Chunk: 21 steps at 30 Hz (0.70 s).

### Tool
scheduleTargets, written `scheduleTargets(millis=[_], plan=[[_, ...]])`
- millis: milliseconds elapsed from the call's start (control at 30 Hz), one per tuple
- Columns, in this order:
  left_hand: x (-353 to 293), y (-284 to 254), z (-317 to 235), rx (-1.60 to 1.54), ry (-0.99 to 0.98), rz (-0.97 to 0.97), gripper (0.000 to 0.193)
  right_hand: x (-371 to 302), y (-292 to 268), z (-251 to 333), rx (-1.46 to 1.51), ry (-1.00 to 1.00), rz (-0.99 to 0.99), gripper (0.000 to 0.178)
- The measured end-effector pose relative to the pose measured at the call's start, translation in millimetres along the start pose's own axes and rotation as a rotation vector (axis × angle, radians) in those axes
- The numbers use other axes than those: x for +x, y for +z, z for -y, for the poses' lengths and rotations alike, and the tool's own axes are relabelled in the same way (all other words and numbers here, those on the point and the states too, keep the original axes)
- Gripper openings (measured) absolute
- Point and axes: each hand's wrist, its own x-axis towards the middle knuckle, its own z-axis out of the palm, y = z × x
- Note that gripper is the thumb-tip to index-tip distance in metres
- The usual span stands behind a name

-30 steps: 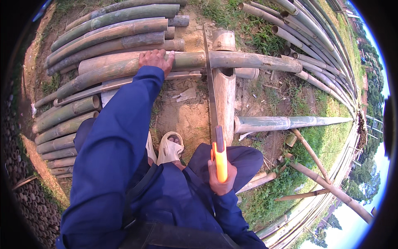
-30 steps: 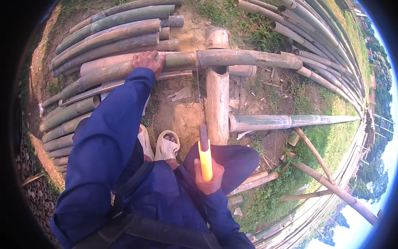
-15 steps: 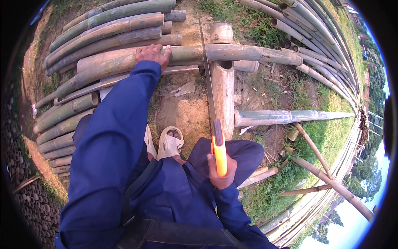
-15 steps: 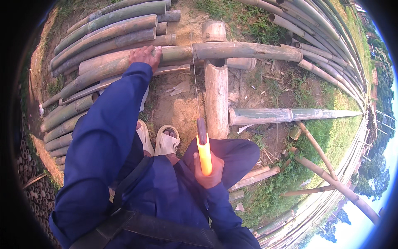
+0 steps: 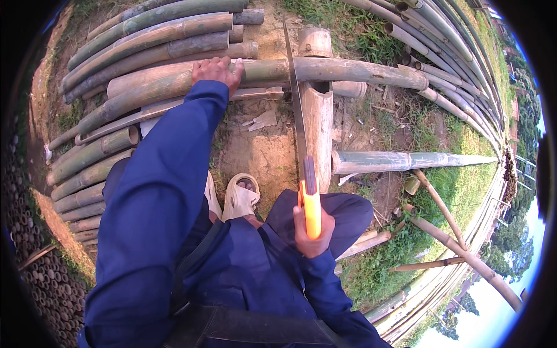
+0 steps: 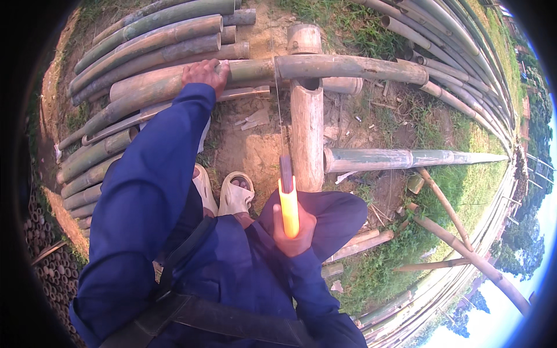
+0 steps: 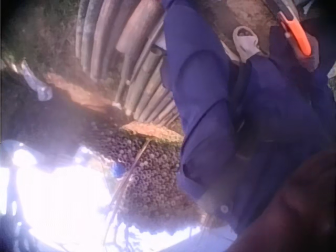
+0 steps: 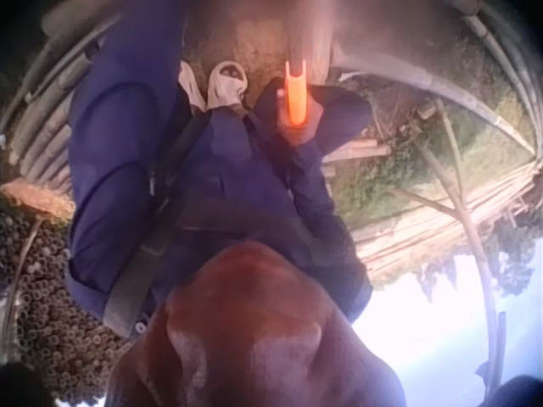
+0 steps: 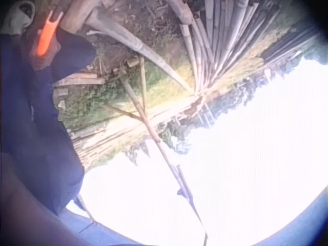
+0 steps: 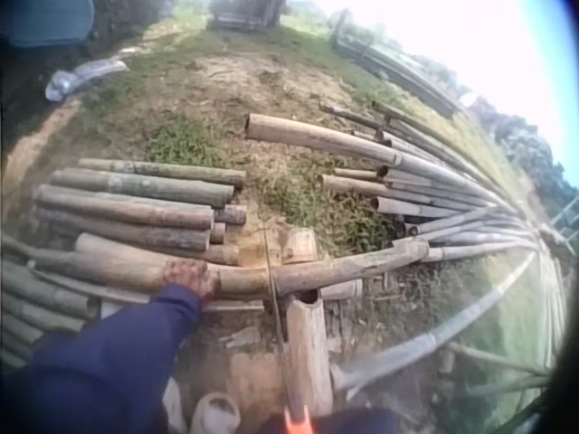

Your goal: The person uses a hand saw to cut a long bamboo pole resting on a wooden support. They hold the bamboo with one hand and saw with the other, completing one cut and then repositioning the pole to begin another cut.

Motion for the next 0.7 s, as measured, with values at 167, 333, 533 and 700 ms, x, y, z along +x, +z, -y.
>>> scheduleTargets(millis=[167,333,533,700], plan=[[0,5,-6,-0.01,0.041,-0.026,0.058,106,48,-1,0.147,-0.113,-0.106,0.018],[2,-8,1,0.041,-0.042,0.074,0.057,-13,6,-7,0.067,0.081,0.013,0.031],[2,1,-5,0.012,-0.008,0.035,0.057,63,15,4,0.026,0.021,-0.018,0.01],[-2,8,-2,-0.045,0.046,0.002,0.061,101,39,2,0.165,-0.043,-0.074,0.017]])
